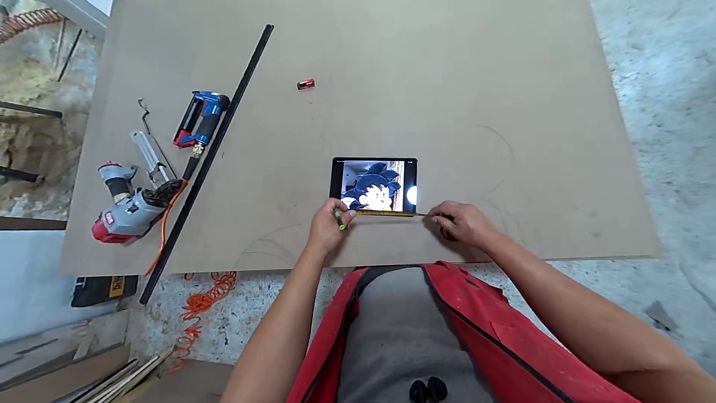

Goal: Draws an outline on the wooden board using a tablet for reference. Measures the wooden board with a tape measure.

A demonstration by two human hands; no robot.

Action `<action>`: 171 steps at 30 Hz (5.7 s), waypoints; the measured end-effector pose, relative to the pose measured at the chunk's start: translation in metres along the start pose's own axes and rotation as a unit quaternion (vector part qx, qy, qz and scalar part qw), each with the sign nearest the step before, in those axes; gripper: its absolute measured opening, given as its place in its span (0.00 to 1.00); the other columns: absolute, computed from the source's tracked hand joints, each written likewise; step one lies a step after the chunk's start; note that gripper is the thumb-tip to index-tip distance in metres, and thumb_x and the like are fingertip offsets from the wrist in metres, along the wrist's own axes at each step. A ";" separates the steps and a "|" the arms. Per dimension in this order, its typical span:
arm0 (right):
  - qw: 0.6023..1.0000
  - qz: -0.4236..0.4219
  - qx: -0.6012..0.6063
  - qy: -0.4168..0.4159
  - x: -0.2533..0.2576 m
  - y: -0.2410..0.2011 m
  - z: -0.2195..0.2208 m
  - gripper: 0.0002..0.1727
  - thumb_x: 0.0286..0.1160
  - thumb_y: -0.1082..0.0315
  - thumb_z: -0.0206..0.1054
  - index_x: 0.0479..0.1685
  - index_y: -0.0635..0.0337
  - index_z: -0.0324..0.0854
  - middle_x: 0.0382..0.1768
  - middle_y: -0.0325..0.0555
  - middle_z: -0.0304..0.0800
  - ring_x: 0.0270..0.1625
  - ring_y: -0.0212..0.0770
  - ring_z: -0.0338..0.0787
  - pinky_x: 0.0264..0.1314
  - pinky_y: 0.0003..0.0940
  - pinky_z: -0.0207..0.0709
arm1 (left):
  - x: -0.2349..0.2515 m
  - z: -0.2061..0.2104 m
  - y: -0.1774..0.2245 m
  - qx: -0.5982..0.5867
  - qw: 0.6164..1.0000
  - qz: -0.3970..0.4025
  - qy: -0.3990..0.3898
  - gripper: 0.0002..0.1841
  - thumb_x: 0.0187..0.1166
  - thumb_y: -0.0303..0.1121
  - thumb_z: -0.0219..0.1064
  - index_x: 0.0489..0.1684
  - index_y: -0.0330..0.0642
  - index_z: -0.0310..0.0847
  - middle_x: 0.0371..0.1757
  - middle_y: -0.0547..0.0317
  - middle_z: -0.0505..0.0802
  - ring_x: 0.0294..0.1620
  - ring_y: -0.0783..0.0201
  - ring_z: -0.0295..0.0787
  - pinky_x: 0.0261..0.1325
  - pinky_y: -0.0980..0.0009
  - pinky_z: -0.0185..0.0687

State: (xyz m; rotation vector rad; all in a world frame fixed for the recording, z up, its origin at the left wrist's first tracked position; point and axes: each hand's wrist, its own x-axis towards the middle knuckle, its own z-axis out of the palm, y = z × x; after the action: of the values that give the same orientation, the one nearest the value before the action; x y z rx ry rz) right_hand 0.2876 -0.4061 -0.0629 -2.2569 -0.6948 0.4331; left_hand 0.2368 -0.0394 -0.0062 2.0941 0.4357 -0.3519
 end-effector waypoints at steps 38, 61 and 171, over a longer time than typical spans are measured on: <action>0.987 -0.004 -0.155 0.051 0.043 0.006 0.037 0.15 0.89 0.59 0.58 0.52 0.49 0.92 0.47 0.41 0.96 0.54 0.46 0.93 0.59 0.47 0.84 | -0.040 0.027 -0.194 0.267 0.917 0.045 0.292 0.28 0.90 0.46 0.50 0.84 0.40 0.68 0.91 0.49 0.68 0.95 0.52 0.52 0.95 0.46 0.42; 0.988 -0.001 -0.147 0.051 0.046 0.010 0.037 0.16 0.91 0.61 0.56 0.55 0.48 0.92 0.47 0.42 0.96 0.54 0.46 0.93 0.58 0.46 0.85 | -0.038 0.027 -0.195 0.267 0.914 0.058 0.300 0.28 0.91 0.47 0.48 0.82 0.39 0.69 0.90 0.49 0.70 0.95 0.53 0.53 0.95 0.45 0.40; 0.988 -0.017 -0.148 0.028 0.051 0.018 0.028 0.17 0.90 0.59 0.54 0.55 0.45 0.92 0.47 0.40 0.96 0.52 0.48 0.93 0.53 0.51 0.83 | -0.040 0.025 -0.180 0.277 0.919 0.031 0.279 0.27 0.89 0.43 0.53 0.82 0.34 0.69 0.91 0.44 0.68 0.93 0.46 0.57 0.94 0.44 0.44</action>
State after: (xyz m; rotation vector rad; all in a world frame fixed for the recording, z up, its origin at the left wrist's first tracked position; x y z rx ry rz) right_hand 0.3207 -0.3711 -0.1005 -2.5191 -0.8123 0.2611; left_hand 0.1205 0.0224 -0.1373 2.7600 0.6543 0.2054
